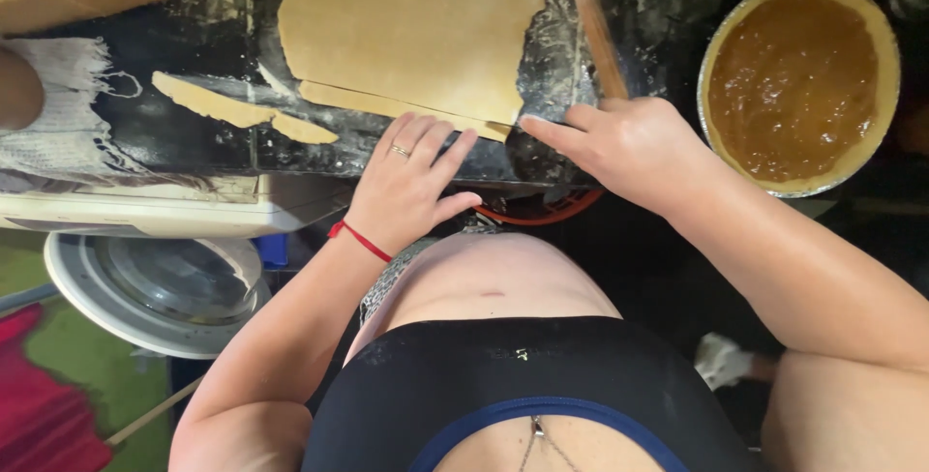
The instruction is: Rolling out dough with a rolling pin and cutting it into strips with a knife on a floured surface.
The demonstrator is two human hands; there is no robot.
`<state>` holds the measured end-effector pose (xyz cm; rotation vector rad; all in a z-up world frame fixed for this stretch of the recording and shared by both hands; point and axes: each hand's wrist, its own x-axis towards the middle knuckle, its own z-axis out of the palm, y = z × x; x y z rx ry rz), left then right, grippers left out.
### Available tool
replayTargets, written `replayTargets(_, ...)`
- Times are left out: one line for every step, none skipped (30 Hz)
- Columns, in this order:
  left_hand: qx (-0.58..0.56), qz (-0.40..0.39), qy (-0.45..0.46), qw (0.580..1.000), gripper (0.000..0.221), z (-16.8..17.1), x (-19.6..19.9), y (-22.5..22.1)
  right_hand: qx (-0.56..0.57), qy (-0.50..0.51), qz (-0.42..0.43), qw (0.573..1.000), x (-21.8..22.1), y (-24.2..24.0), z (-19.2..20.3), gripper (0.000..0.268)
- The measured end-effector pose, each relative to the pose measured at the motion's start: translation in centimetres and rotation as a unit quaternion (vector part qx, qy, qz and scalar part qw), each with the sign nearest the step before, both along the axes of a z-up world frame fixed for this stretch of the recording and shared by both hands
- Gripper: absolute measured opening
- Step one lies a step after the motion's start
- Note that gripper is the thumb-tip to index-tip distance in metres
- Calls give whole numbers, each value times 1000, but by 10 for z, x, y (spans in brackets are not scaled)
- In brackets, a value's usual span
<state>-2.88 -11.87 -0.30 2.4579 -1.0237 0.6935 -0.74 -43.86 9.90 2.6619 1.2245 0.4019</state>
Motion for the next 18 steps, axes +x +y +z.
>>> replayTargets(7,4,5,1000,74,-1,-1,-1,-17,-8,-6,1000,-4,-8,3,34)
replayTargets(15,8,10,1000,73,-2,-2,-2,-33,-15,-11,999,-7,-15,6,35)
replayTargets(16,10,9,1000,73,0,-1,-7,-32,-17,-9,999,-11,-20,10,35)
replayTargets(17,21,12,1000,76,1,-1,-11,-28,0,-10,1000,-13,-25,13,36)
replayTargets(18,33,15,999,78,3,-1,-15,-23,17,-10,1000,-15,-30,17,36)
replayTargets(20,38,14,999,78,4,-1,-18,-21,16,-5,1000,-15,-33,23,36)
replayTargets(25,36,18,999,80,5,-1,-20,-24,20,-8,999,-15,-35,29,36)
replayTargets(30,35,23,999,82,6,-2,-21,-27,26,-11,999,-16,-36,35,36)
replayTargets(33,40,23,998,82,18,-4,-18,-24,26,-6,999,-12,-34,37,36)
replayTargets(66,23,48,996,78,30,-6,-15,-33,20,2,999,-8,-32,40,38)
replayTargets(99,6,73,992,75,42,-7,-12,-42,14,10,999,-3,-30,43,41)
replayTargets(100,10,74,992,75,43,-9,-9,-40,15,14,999,2,-23,43,41)
replayTargets(96,-18,76,992,73,43,-12,-5,-26,0,21,999,7,-15,44,37)
replayTargets(92,-45,75,992,73,44,-12,0,-11,-17,28,999,12,-6,44,34)
replayTargets(94,-41,74,992,73,45,-11,5,-9,-18,32,999,20,2,40,34)
replayTargets(76,-37,81,993,76,46,-10,12,-5,-32,32,999,25,11,35,40)
replayTargets(59,-33,87,994,80,48,-10,19,-1,-45,32,998,32,21,30,47)
replayTargets(59,-30,88,994,80,48,-3,30,0,-45,35,998,38,34,28,47)
